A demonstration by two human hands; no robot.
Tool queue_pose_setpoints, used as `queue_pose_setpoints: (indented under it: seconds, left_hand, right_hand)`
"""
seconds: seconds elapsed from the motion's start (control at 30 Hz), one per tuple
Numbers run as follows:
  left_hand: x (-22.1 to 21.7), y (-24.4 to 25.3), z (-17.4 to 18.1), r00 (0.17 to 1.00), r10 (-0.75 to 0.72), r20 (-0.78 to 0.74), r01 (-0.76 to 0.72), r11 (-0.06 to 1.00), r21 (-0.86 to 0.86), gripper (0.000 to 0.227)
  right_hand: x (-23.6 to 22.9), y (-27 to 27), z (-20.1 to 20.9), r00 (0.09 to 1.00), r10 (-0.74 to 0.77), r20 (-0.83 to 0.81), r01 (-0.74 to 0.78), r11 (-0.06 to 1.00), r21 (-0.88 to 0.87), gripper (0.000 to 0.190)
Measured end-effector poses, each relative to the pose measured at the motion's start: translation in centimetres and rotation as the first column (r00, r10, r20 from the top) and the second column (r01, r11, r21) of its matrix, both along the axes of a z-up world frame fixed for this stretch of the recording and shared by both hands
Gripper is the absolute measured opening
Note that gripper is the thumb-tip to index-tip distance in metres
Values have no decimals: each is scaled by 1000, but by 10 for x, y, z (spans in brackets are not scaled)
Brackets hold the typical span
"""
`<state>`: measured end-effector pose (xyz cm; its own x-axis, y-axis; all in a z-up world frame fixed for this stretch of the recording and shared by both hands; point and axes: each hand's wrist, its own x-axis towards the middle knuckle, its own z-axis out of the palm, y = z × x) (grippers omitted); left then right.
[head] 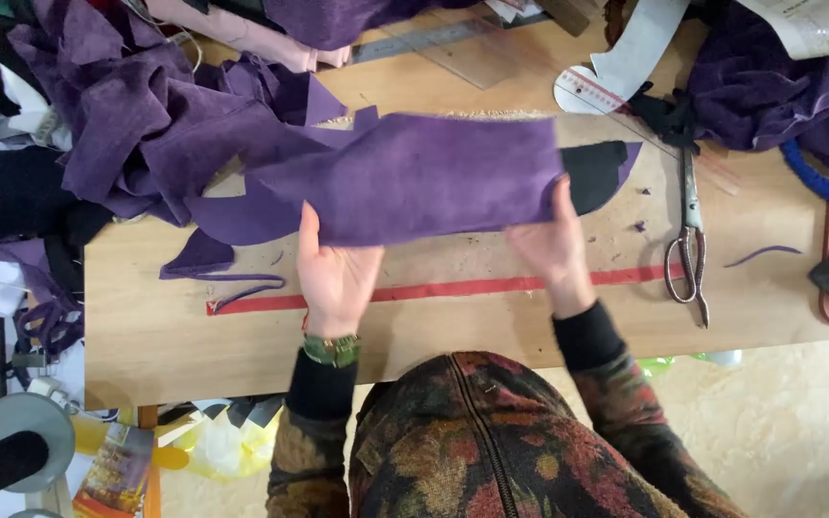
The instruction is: The person cuts a piece of purple fabric using shears on a wooden table, trimming the edges and separating sections. After finishing with the purple material, the person picks up a piece of black fabric and lays it on the table.
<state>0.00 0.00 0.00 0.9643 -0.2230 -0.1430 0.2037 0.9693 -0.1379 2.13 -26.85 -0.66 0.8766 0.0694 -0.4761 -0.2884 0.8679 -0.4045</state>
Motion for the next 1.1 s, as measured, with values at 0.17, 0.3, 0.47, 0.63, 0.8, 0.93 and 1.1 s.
queue_pose_setpoints:
  seconds: [0.17,0.3,0.47,0.63,0.8,0.93,1.1]
  left_hand:
    - [39,0,-27,997,-14,77,-6,965,261,41]
    - [55,8,-89,1000,5,-2,-4,959,282,39]
    - [50,20,-125,962,50,-269,44,943,331,38]
    - [59,34,-135,936,212,-280,-40,856,515,30]
    - [67,51,-158,968,217,-123,21,420,907,55]
    - [69,57,-175,972,197,-129,60,325,944,55]
    - [77,69,-208,968,234,-94,54,170,984,52]
  right_hand:
    - [39,-80,-50,992,-33,120,51,988,-148,29]
    - [49,-130,-117,987,-158,28,160,977,-140,32]
    - [37,-160,-170,972,-226,-61,203,944,-260,15]
    - [43,-198,-229,978,-209,-13,169,827,-536,18]
    - [28,-205,-215,996,-47,77,90,478,-874,54]
    - [14,-174,-174,993,-53,105,117,390,-913,63]
    - [21,-183,-181,992,-48,117,126,320,-939,72]
